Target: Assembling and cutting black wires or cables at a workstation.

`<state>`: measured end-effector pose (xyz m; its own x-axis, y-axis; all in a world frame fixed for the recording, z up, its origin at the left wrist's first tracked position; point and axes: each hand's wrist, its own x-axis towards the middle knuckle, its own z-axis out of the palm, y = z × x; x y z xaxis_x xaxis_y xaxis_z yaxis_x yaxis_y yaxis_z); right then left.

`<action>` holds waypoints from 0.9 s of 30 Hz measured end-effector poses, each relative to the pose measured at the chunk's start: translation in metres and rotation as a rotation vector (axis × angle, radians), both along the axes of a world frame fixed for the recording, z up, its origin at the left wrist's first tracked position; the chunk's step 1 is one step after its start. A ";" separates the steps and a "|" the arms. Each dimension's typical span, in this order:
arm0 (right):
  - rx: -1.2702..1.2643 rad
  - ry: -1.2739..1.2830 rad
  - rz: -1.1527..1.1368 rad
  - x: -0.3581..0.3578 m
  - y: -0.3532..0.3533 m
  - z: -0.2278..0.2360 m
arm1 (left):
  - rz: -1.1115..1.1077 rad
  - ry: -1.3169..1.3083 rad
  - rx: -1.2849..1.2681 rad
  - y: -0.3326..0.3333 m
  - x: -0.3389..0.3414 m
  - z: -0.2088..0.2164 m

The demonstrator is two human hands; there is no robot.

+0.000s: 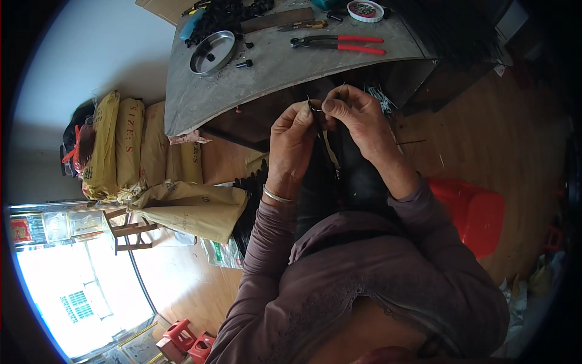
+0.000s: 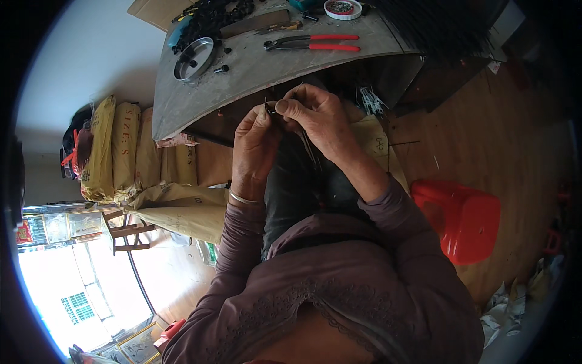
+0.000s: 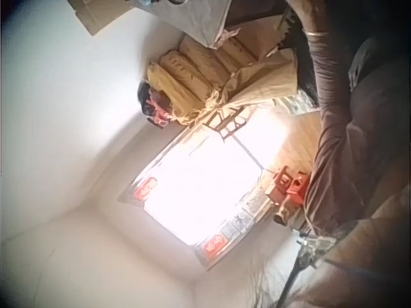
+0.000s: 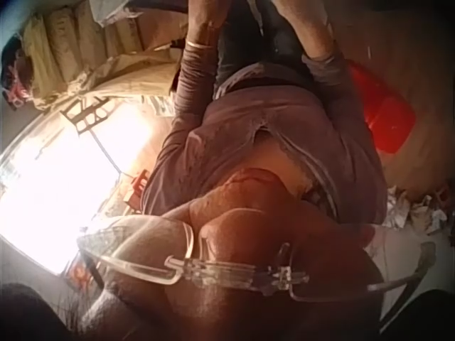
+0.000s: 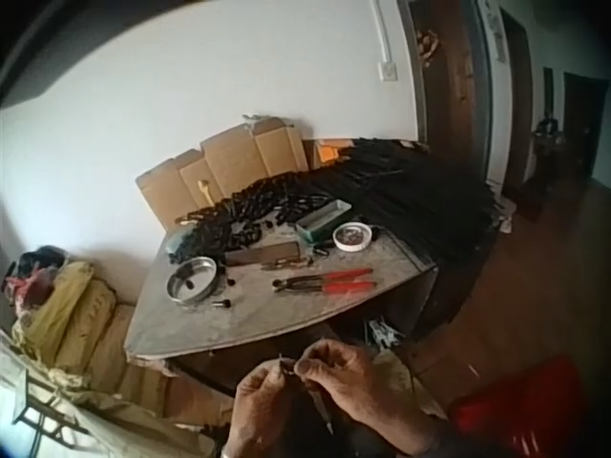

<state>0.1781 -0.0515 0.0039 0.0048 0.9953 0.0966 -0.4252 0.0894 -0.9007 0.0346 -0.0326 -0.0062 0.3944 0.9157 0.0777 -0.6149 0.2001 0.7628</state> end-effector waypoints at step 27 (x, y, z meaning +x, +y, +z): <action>-0.070 -0.232 -0.022 -0.004 -0.008 0.004 | 0.316 0.270 0.152 -0.011 0.006 0.010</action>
